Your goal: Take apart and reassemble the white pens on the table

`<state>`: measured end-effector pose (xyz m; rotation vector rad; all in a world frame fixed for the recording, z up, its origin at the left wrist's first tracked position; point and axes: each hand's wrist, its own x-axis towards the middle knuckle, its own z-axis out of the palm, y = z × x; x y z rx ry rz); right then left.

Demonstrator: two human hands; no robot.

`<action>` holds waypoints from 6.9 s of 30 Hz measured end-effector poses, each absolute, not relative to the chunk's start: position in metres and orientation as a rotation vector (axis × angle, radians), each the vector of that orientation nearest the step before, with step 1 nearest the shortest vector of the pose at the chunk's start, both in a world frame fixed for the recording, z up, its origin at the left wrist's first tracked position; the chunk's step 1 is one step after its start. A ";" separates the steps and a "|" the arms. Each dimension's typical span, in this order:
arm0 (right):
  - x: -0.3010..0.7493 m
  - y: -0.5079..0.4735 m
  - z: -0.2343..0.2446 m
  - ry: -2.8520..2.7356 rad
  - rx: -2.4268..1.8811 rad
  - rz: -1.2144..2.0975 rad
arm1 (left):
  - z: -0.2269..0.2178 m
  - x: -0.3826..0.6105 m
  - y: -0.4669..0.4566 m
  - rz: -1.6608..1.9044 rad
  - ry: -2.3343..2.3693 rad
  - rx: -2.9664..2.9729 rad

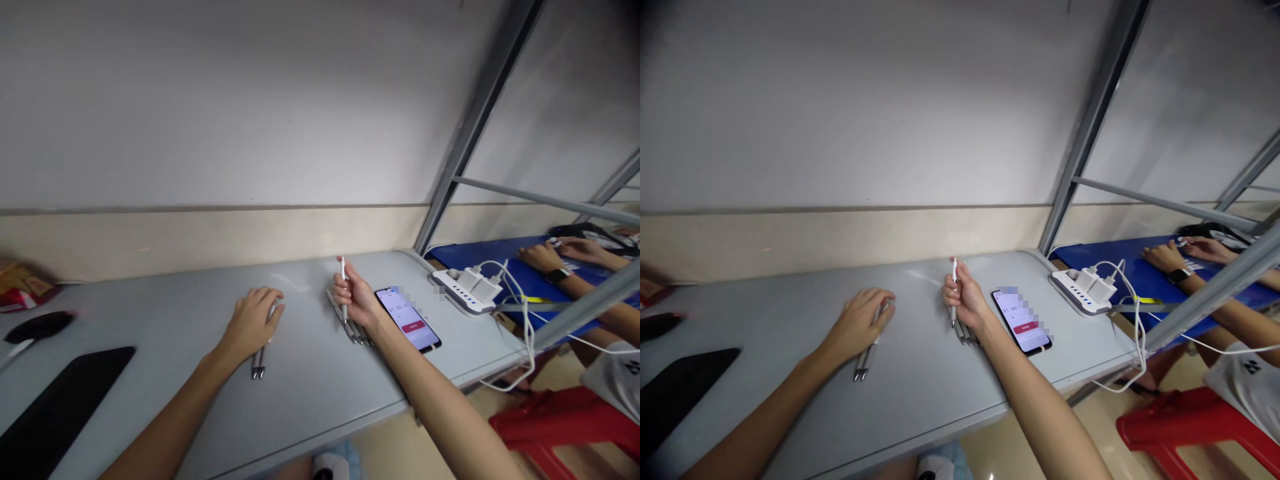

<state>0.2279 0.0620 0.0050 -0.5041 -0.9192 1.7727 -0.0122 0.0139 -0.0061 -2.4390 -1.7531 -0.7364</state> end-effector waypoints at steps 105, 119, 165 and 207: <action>0.221 0.067 -0.012 -1.724 -1.081 0.904 | -0.007 0.003 0.003 -0.526 -1.971 -2.411; 0.234 0.073 -0.015 -2.204 -1.429 0.299 | -0.005 0.003 0.003 -0.517 -1.974 -2.416; 0.220 0.053 0.001 -1.799 -0.959 1.429 | -0.002 -0.004 0.008 -0.682 -1.536 -2.527; 0.221 0.057 -0.006 -1.960 -0.949 0.897 | -0.004 -0.001 0.006 -0.739 -1.788 -2.539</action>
